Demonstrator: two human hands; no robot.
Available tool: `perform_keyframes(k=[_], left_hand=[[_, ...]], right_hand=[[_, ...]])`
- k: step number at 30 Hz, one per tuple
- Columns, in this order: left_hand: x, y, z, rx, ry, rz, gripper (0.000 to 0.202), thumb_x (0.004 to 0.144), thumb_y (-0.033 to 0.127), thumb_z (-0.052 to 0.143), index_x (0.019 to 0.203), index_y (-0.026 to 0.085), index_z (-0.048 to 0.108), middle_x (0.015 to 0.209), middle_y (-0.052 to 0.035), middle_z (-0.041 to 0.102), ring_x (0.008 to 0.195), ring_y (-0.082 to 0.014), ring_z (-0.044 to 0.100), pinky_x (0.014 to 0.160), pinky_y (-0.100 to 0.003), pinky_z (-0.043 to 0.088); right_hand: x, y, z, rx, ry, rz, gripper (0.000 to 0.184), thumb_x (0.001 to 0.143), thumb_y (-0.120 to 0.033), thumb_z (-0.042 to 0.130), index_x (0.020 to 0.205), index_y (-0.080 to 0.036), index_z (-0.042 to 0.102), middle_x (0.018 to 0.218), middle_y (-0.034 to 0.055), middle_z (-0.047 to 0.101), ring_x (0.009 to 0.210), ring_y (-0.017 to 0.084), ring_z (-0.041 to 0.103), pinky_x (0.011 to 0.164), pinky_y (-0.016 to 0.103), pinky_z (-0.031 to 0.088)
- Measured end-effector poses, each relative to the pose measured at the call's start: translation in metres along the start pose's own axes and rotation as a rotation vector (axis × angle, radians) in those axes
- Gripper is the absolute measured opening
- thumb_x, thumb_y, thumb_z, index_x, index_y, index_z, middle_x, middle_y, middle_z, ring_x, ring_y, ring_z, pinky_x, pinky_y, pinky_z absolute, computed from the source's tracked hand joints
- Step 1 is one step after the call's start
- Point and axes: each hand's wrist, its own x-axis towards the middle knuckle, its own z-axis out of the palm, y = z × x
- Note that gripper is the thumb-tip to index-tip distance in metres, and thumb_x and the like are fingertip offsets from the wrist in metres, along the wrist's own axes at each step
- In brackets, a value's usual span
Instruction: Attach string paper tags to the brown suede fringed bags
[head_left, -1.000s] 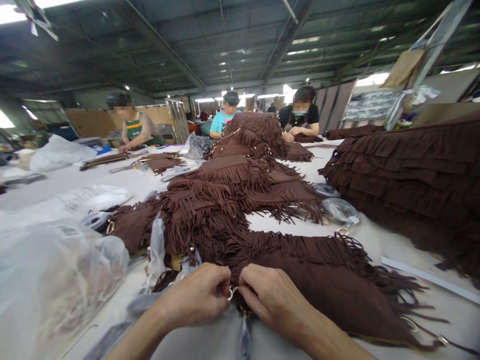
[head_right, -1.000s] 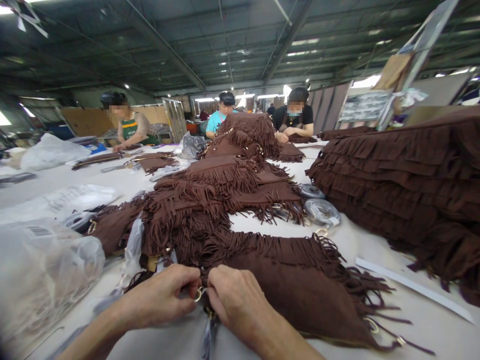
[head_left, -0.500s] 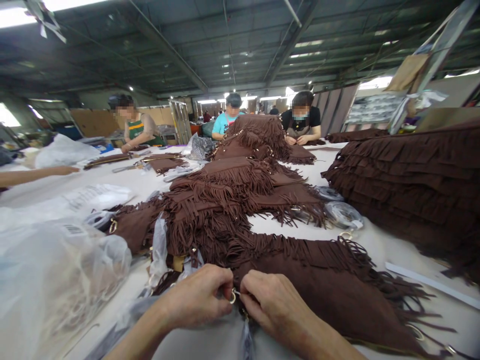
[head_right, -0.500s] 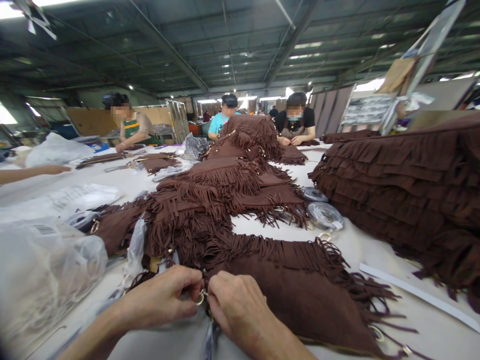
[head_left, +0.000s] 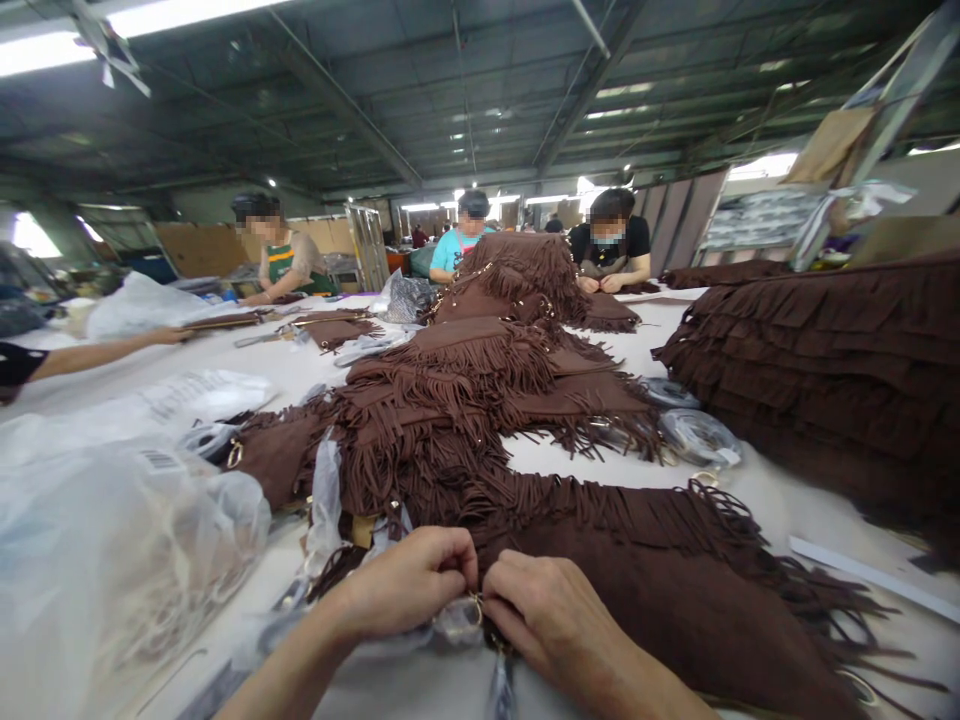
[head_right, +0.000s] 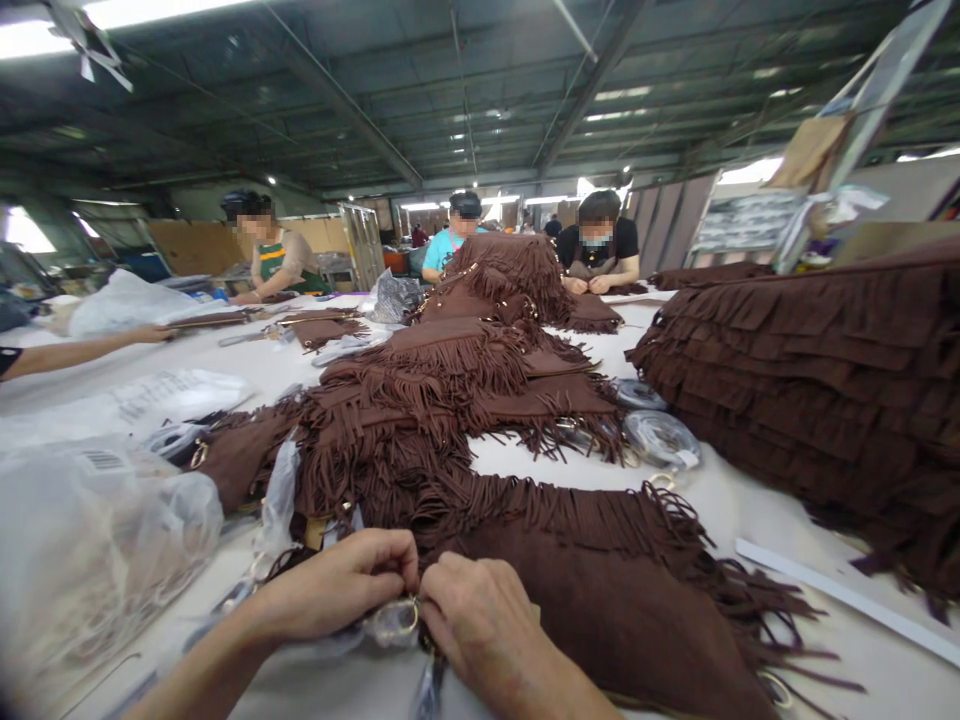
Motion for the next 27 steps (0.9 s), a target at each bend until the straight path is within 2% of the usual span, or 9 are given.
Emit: perform_keyframes(k=[3, 8, 14, 17, 20, 23, 27], left_hand=[[0.004, -0.006, 0.005, -0.019, 0.037, -0.013, 0.018, 0.065, 0.011, 0.048, 0.079, 0.018, 0.057, 0.069, 0.005, 0.053, 0.066, -0.0122, 0.048, 0.056, -0.022, 0.033], [0.01, -0.012, 0.015, -0.021, 0.108, 0.012, 0.019, 0.068, 0.01, 0.051, 0.083, 0.018, 0.059, 0.073, 0.0027, 0.06, 0.07, -0.014, 0.055, 0.058, -0.021, 0.037], [0.011, -0.007, 0.021, 0.11, 0.159, 0.015, 0.019, 0.071, 0.007, 0.05, 0.084, 0.02, 0.056, 0.068, 0.0044, 0.058, 0.064, -0.0128, 0.053, 0.055, -0.021, 0.034], [0.008, -0.003, 0.018, 0.198, 0.231, 0.06, 0.02, 0.072, 0.006, 0.047, 0.084, 0.021, 0.053, 0.069, 0.0038, 0.057, 0.065, -0.013, 0.052, 0.057, -0.022, 0.033], [0.005, 0.002, 0.012, 0.251, 0.361, 0.142, 0.023, 0.073, 0.005, 0.045, 0.088, 0.021, 0.051, 0.074, 0.0026, 0.058, 0.069, -0.0138, 0.052, 0.061, -0.023, 0.034], [0.004, 0.008, 0.008, 0.247, 0.466, 0.241, 0.021, 0.075, 0.005, 0.044, 0.088, 0.021, 0.05, 0.077, 0.0021, 0.057, 0.07, -0.0135, 0.051, 0.063, -0.023, 0.035], [0.004, 0.015, 0.011, 0.132, 0.477, 0.274, 0.019, 0.076, 0.004, 0.045, 0.085, 0.02, 0.051, 0.075, 0.003, 0.057, 0.068, -0.0117, 0.051, 0.062, -0.021, 0.036]], right_hand=[[-0.001, 0.0, 0.0, -0.023, -0.036, 0.026, 0.008, 0.087, -0.011, 0.067, 0.087, -0.019, 0.066, 0.084, 0.0004, 0.068, 0.073, 0.018, 0.065, 0.058, 0.029, 0.033], [-0.001, -0.004, 0.0, -0.047, -0.069, 0.051, 0.007, 0.088, -0.014, 0.067, 0.088, -0.02, 0.066, 0.086, 0.0003, 0.069, 0.075, 0.019, 0.067, 0.059, 0.028, 0.036], [-0.001, -0.003, 0.002, -0.013, -0.068, 0.069, 0.007, 0.089, -0.013, 0.062, 0.087, -0.02, 0.065, 0.086, 0.0023, 0.069, 0.076, 0.02, 0.066, 0.062, 0.027, 0.04], [-0.002, -0.001, -0.005, 0.208, -0.025, 0.087, 0.013, 0.082, -0.008, 0.063, 0.085, -0.02, 0.063, 0.081, -0.0005, 0.067, 0.076, 0.018, 0.064, 0.064, 0.025, 0.041], [0.0, 0.0, -0.015, 0.589, -0.005, 0.185, 0.02, 0.075, -0.004, 0.059, 0.085, -0.021, 0.062, 0.073, -0.0053, 0.061, 0.061, 0.012, 0.059, 0.055, 0.019, 0.041], [0.004, -0.001, -0.015, 0.851, 0.03, 0.3, 0.014, 0.078, -0.012, 0.052, 0.085, -0.02, 0.061, 0.065, -0.0067, 0.053, 0.044, 0.009, 0.048, 0.041, 0.017, 0.036], [0.01, -0.003, -0.004, 0.977, 0.011, 0.341, 0.01, 0.076, -0.023, 0.052, 0.082, -0.019, 0.059, 0.06, -0.008, 0.046, 0.036, 0.008, 0.036, 0.032, 0.018, 0.028]])
